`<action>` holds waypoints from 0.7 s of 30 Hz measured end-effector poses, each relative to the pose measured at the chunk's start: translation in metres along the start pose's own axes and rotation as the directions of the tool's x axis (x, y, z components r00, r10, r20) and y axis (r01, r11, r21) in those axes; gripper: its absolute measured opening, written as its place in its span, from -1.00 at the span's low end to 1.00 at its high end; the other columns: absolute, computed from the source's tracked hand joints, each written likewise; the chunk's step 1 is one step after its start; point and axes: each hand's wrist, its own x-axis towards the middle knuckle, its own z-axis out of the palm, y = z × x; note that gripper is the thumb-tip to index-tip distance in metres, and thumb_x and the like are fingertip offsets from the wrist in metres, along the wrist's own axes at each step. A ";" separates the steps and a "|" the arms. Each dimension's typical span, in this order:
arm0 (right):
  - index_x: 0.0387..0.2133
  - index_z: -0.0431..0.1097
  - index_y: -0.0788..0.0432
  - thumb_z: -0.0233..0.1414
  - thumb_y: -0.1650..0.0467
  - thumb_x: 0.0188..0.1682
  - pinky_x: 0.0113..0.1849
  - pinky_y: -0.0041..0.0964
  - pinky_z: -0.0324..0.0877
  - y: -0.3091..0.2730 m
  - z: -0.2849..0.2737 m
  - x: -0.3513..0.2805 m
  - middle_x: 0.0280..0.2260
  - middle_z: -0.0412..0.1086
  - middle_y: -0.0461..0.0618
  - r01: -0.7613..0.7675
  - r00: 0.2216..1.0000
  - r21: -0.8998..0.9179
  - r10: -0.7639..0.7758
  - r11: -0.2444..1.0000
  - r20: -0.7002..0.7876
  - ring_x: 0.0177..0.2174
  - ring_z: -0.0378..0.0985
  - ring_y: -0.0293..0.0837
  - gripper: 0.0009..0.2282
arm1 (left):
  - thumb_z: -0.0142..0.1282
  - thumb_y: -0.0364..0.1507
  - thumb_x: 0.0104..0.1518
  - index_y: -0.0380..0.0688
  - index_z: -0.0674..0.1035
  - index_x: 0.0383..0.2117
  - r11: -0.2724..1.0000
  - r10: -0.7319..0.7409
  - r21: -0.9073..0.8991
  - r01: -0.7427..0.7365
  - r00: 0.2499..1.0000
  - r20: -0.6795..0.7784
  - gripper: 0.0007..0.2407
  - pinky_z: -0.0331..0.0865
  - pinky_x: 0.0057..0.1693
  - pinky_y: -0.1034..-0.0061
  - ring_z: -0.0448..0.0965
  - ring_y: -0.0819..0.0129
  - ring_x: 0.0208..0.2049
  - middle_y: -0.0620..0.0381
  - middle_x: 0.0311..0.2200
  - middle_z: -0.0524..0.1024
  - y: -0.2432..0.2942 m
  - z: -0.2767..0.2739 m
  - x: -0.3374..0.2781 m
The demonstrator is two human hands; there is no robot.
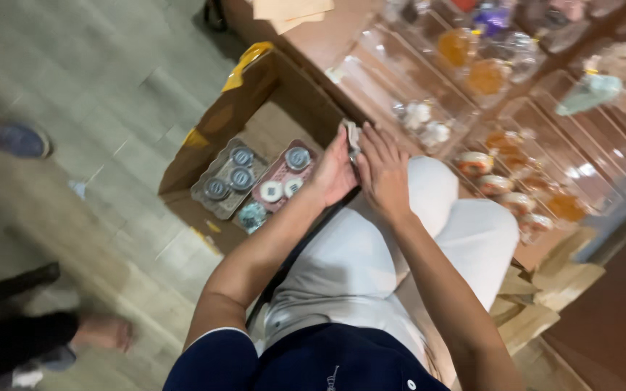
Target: The person organizes various packaged items by placing some into a cardboard box and arranging others on a multi-tiered display shelf.
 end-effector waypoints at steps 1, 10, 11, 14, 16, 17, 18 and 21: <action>0.18 0.33 0.14 -0.20 0.29 0.26 0.13 -0.01 0.09 -0.015 0.008 0.003 0.26 0.28 0.03 0.012 1.000 0.012 -0.012 1.000 0.013 0.22 0.29 0.03 -0.67 | -0.05 0.07 0.28 0.01 0.56 0.04 1.000 0.012 -0.011 -0.012 1.000 -0.014 -0.53 0.59 0.03 0.27 0.63 0.25 -0.09 0.07 -0.08 0.60 0.010 -0.007 -0.005; 0.30 0.17 0.11 -0.32 0.15 0.25 0.27 0.15 -0.15 -0.081 0.060 0.033 0.38 0.05 0.01 0.123 0.953 0.086 -0.142 0.989 0.269 0.36 -0.01 -0.02 -0.54 | -0.10 0.00 0.31 -0.07 0.51 0.10 0.981 0.095 -0.151 -0.121 0.980 -0.172 -0.53 0.63 -0.08 0.33 0.61 0.12 -0.05 0.01 -0.03 0.56 0.071 -0.070 -0.050; 0.30 0.16 0.11 -0.35 0.15 0.25 0.27 0.15 -0.16 -0.086 0.062 0.030 0.38 0.05 0.01 0.132 0.951 0.050 -0.141 0.990 0.275 0.36 0.00 -0.03 -0.54 | -0.11 0.02 0.30 -0.04 0.51 0.10 0.974 0.107 -0.177 -0.140 0.977 -0.186 -0.53 0.61 -0.03 0.26 0.61 0.13 -0.04 0.04 -0.01 0.56 0.070 -0.071 -0.053; 0.27 0.18 0.10 -0.35 0.13 0.25 0.27 0.17 -0.18 -0.088 0.065 0.025 0.36 0.09 0.01 0.184 0.943 0.024 -0.183 0.983 0.278 0.35 0.04 -0.04 -0.53 | -0.14 0.06 0.29 0.01 0.50 0.11 0.975 0.105 -0.169 -0.141 0.973 -0.206 -0.52 0.59 0.04 0.25 0.59 0.15 -0.01 0.09 0.03 0.55 0.073 -0.076 -0.051; 0.24 0.21 0.10 -0.33 0.11 0.23 0.27 0.18 -0.18 -0.078 0.065 0.030 0.35 0.11 0.00 0.216 0.935 0.027 -0.214 0.976 0.284 0.34 0.08 -0.03 -0.53 | -0.17 0.08 0.29 0.04 0.50 0.11 0.984 0.078 -0.143 -0.110 0.974 -0.214 -0.51 0.59 0.05 0.30 0.58 0.17 0.00 0.10 0.05 0.54 0.071 -0.075 -0.046; 0.24 0.23 0.06 -0.29 0.13 0.23 0.24 0.22 -0.13 -0.071 0.065 0.038 0.30 0.16 -0.04 0.153 0.951 0.037 -0.157 0.988 0.267 0.30 0.12 -0.04 -0.57 | -0.14 0.10 0.27 0.04 0.46 0.15 0.988 0.092 -0.108 -0.112 0.979 -0.181 -0.48 0.55 0.10 0.21 0.56 0.12 0.03 0.04 0.07 0.52 0.069 -0.072 -0.044; 0.23 0.24 0.02 -0.26 0.16 0.23 0.22 0.26 -0.09 -0.063 0.065 0.047 0.26 0.22 -0.08 0.091 0.964 0.051 -0.101 0.995 0.246 0.27 0.16 -0.05 -0.61 | -0.12 0.13 0.25 0.04 0.42 0.19 0.990 0.109 -0.070 -0.120 0.983 -0.146 -0.45 0.52 0.14 0.11 0.54 0.06 0.07 -0.01 0.08 0.51 0.068 -0.068 -0.042; 0.25 0.23 0.04 -0.26 0.18 0.24 0.22 0.17 -0.10 -0.054 0.062 0.041 0.26 0.21 -0.04 0.033 0.980 -0.005 -0.031 0.999 0.197 0.28 0.14 -0.05 -0.60 | -0.08 0.08 0.25 0.00 0.46 0.14 0.980 0.144 -0.117 -0.161 0.980 -0.137 -0.48 0.55 0.10 0.35 0.56 0.34 -0.03 0.13 0.06 0.53 0.061 -0.054 -0.043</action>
